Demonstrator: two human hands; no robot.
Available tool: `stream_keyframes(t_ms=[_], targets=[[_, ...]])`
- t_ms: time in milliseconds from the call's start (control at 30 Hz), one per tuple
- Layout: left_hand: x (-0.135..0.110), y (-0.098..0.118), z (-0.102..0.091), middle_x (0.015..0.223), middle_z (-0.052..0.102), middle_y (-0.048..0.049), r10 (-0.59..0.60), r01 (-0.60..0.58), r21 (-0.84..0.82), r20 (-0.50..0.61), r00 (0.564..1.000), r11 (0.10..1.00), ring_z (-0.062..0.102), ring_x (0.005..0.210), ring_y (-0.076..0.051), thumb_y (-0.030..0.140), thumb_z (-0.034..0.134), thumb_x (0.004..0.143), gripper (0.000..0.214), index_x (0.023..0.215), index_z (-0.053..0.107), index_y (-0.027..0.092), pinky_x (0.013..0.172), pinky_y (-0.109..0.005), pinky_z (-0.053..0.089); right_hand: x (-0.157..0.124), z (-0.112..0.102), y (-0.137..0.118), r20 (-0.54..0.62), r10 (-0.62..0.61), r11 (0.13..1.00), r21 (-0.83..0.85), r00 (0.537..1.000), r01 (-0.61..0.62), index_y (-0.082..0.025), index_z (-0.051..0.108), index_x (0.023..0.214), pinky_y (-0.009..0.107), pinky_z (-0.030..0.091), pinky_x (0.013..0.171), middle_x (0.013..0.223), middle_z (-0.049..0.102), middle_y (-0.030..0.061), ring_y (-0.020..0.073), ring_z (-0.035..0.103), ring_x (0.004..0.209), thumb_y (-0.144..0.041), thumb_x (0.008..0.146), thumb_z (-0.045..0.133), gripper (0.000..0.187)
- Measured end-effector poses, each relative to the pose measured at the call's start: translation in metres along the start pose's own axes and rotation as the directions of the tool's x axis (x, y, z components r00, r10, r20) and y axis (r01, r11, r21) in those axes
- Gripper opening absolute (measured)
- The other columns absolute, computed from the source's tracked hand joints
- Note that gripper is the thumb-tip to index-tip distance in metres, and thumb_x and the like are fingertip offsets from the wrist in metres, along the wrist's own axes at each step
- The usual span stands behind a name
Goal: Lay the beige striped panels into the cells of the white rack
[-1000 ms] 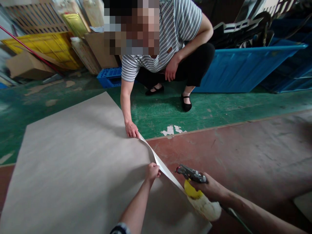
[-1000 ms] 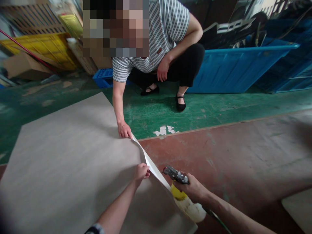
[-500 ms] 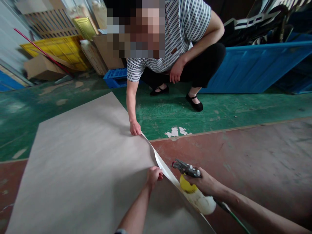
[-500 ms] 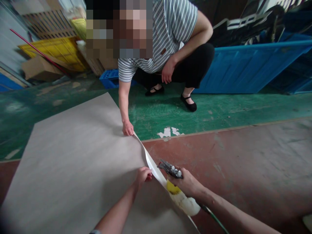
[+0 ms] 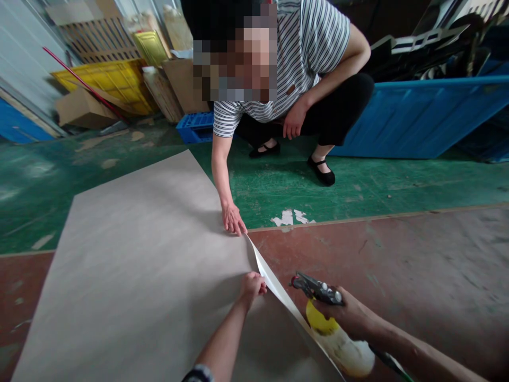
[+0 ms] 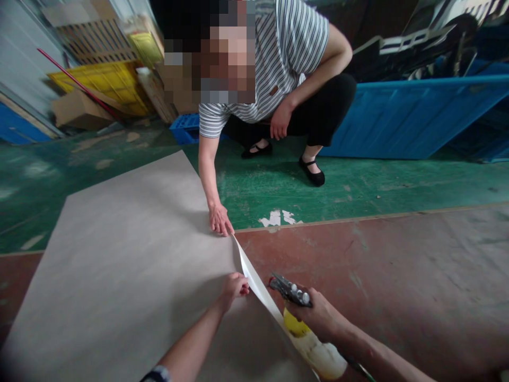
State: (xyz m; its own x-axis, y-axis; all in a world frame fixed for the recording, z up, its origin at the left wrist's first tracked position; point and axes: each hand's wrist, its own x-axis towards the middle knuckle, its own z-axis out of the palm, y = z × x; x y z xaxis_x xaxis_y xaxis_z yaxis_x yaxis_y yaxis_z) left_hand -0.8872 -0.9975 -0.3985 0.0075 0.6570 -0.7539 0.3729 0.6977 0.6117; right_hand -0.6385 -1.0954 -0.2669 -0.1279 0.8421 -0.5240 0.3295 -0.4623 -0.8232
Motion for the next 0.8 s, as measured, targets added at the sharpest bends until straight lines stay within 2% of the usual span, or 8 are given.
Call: stream_keyframes(t_ms=[200,333,400,533,633,800], targets=[[0.007,-0.003,0.001,0.070,0.060,0.0030,-0.020,0.019,0.032,0.022,1.000,0.999,0.056,0.056,-0.009,0.035,0.058,0.092,0.022,0.089,0.060,0.013,0.055,-0.023,0.051,0.004,0.002,-0.019,-0.012,0.040,0.999,0.024,0.999,-0.039,-0.015,0.062,0.081,0.023,0.034,0.055,0.060,0.050,-0.0023,0.0116,0.042,0.058,-0.043,0.077,0.060,0.029],[0.008,-0.001,0.003,0.071,0.059,0.0028,-0.034,0.032,0.078,0.023,0.999,0.996,0.055,0.056,-0.008,0.034,0.058,0.093,0.022,0.089,0.060,0.013,0.054,-0.023,0.050,0.015,-0.001,-0.031,-0.006,-0.035,0.998,0.053,0.999,0.035,-0.015,0.064,0.087,0.022,0.036,0.057,0.064,0.053,-0.0018,0.0117,0.045,0.060,-0.041,0.076,0.061,0.029],[0.007,0.000,0.004,0.073,0.060,0.0022,-0.025,0.023,0.095,0.016,1.000,0.995,0.055,0.057,-0.008,0.035,0.058,0.093,0.023,0.091,0.060,0.013,0.054,-0.023,0.050,0.019,-0.003,-0.038,0.008,-0.016,0.999,0.044,1.000,0.015,-0.014,0.065,0.090,0.022,0.035,0.054,0.063,0.052,-0.0017,0.0114,0.043,0.058,-0.042,0.076,0.061,0.032],[0.007,0.000,0.004,0.074,0.060,0.0018,0.004,-0.003,0.127,-0.007,1.000,0.992,0.056,0.059,-0.009,0.037,0.058,0.092,0.024,0.090,0.061,0.013,0.056,-0.024,0.051,0.020,-0.006,-0.050,0.005,0.057,0.998,0.000,0.998,-0.057,-0.015,0.061,0.078,0.022,0.029,0.047,0.052,0.041,-0.0049,0.0092,0.033,0.049,-0.045,0.078,0.059,0.030],[0.009,-0.002,0.005,0.072,0.060,0.0024,0.013,-0.008,0.155,-0.031,0.999,0.988,0.056,0.058,-0.009,0.037,0.058,0.092,0.025,0.086,0.061,0.013,0.057,-0.024,0.051,0.018,-0.010,-0.045,0.012,0.088,0.996,0.003,0.996,-0.088,-0.016,0.058,0.075,0.021,0.031,0.049,0.051,0.040,-0.0052,0.0094,0.034,0.050,-0.044,0.078,0.059,0.028],[0.016,-0.008,0.009,0.070,0.059,0.0027,0.025,-0.010,0.193,-0.076,0.997,0.981,0.056,0.059,-0.010,0.038,0.059,0.092,0.026,0.083,0.060,0.013,0.059,-0.025,0.051,0.027,-0.014,-0.021,0.038,-0.005,0.999,0.034,0.999,0.004,-0.016,0.058,0.077,0.021,0.036,0.055,0.062,0.047,-0.0029,0.0108,0.039,0.059,-0.047,0.077,0.061,0.031]])
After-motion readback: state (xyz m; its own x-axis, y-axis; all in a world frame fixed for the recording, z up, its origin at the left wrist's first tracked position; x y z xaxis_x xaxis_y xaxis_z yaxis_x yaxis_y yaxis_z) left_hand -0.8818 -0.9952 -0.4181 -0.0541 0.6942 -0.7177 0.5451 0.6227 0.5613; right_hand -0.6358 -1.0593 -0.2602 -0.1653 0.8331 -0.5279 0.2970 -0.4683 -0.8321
